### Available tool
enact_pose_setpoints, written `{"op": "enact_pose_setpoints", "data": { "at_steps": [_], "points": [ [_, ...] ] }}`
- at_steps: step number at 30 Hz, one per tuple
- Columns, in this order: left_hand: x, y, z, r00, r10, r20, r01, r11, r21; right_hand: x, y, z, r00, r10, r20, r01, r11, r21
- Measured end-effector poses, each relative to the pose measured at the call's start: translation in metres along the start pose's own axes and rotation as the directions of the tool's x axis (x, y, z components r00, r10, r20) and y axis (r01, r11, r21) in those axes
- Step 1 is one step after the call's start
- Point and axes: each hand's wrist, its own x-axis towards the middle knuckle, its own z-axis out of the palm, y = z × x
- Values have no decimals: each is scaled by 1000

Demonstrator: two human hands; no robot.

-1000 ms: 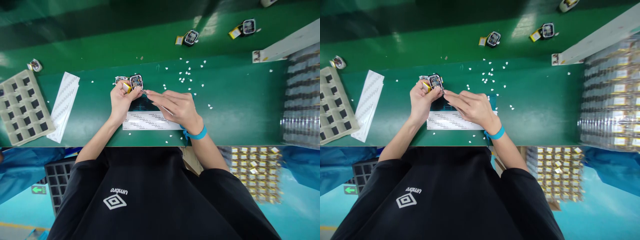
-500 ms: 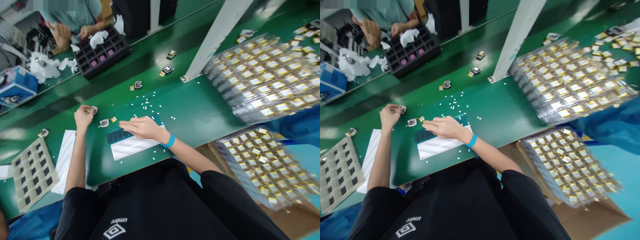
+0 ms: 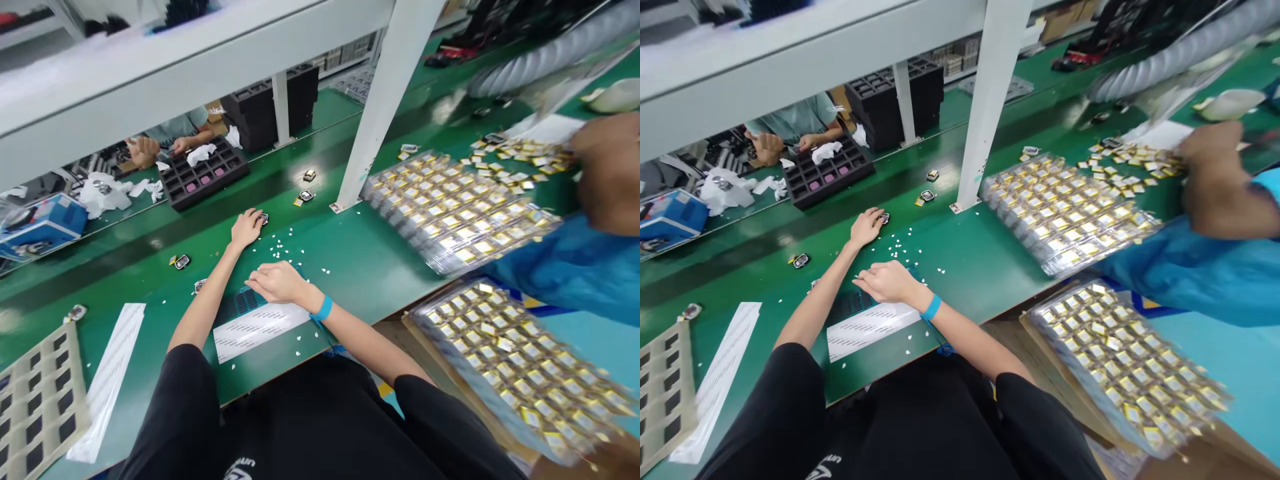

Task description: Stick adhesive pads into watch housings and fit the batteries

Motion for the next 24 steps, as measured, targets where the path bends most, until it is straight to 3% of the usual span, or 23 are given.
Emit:
{"op": "enact_pose_setpoints", "data": {
  "at_steps": [4, 8, 12, 17, 20, 24],
  "points": [
    [-1, 2, -4, 999, -48, 13, 48, 998, -49, -1, -1, 2, 1000, -27, -11, 27, 1000, 5],
    [-26, -1, -17, 994, -103, -34, 97, 985, -144, -2, -3, 0, 999, -35, -34, 36, 999, 34],
    [-82, 0, -31, 993, -97, -71, 71, 951, -300, -1, -4, -1, 998, -14, -68, 18, 997, 72],
    [-164, 7, -42, 986, -153, -60, 98, 839, -535, -2, -7, 3, 992, 94, -80, -84, 988, 130],
    [-200, 15, -39, 973, -224, -53, 130, 725, -676, -4, -11, 6, 982, 180, -56, -167, 967, 191],
    [-227, 25, -26, 960, -250, -127, 47, 592, -804, -8, -14, 7, 975, 218, 34, -220, 951, 215]
  ]
}}
